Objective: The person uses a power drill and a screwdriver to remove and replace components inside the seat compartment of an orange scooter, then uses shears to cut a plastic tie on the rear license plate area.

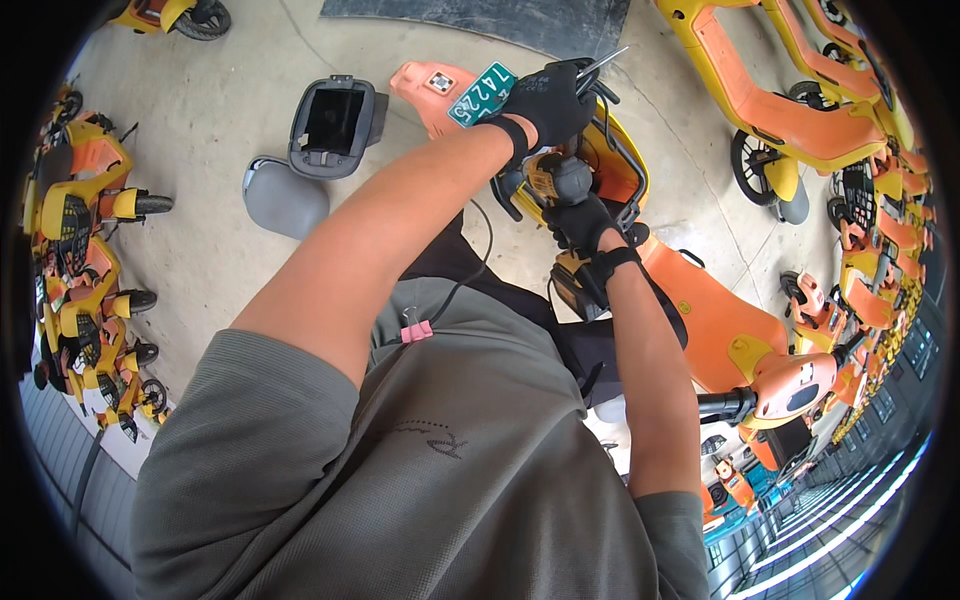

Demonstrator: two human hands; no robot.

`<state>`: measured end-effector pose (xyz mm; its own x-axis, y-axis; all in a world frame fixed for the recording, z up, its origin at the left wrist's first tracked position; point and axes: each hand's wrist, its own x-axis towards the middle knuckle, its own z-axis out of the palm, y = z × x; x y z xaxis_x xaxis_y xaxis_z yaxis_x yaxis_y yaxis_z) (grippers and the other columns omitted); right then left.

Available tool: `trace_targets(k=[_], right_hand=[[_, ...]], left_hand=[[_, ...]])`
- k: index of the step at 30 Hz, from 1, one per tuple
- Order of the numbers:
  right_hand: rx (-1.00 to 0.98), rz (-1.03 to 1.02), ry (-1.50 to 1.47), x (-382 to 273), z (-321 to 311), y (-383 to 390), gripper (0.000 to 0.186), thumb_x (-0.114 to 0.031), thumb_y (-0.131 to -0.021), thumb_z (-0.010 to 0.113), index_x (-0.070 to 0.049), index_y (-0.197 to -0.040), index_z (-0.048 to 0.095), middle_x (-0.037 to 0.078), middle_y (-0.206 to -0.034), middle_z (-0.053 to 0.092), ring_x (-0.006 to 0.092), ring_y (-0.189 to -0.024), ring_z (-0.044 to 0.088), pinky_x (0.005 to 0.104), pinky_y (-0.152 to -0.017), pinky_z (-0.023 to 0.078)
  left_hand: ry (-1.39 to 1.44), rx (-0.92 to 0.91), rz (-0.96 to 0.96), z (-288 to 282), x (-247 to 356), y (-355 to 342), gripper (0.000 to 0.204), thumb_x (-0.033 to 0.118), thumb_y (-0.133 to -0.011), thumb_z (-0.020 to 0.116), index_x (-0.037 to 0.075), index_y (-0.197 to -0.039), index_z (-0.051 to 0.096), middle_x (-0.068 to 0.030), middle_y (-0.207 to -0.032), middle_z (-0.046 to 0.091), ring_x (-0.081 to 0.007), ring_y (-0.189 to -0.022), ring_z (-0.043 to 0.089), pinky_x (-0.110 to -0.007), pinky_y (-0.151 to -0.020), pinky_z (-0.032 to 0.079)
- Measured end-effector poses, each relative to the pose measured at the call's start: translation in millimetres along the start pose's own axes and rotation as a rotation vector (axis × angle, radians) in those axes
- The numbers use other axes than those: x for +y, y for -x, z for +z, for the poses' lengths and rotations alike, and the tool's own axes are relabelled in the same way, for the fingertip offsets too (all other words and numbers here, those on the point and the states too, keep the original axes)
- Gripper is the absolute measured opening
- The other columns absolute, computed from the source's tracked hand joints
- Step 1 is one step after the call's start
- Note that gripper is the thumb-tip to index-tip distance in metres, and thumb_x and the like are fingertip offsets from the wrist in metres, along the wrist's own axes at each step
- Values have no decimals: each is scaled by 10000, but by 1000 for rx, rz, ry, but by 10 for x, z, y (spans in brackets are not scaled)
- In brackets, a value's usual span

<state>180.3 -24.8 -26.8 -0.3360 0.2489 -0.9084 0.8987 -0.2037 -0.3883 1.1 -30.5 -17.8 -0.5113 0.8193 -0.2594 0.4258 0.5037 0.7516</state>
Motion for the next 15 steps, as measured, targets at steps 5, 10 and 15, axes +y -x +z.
trace_targets(k=[5,10,15], right_hand=[[6,-48,31,34,45,4,202,-139,-746,642,-11,-889,577,59,-661,573,146,-483,530,286,-454,442],[147,-444,424,187,-100,-60,361,-172,-694,662,-46,-1021,578,127,-923,639,255,-865,617,334,-759,487],[59,-359,678,20,-231,-34,428,-203,-712,650,-103,-1118,557,144,-1092,601,323,-1048,543,366,-897,429]], left_hand=[[46,-62,0,-31,19,-12,473,360,-801,535,67,-1172,511,-185,-1063,592,-330,-981,577,-392,-866,446],[89,-96,5,-112,83,-1,465,363,-794,537,41,-1129,526,-193,-1049,594,-330,-972,580,-397,-853,451],[64,-103,-35,-105,97,23,426,344,-794,534,48,-1100,536,-190,-1052,588,-329,-966,584,-401,-847,455]])
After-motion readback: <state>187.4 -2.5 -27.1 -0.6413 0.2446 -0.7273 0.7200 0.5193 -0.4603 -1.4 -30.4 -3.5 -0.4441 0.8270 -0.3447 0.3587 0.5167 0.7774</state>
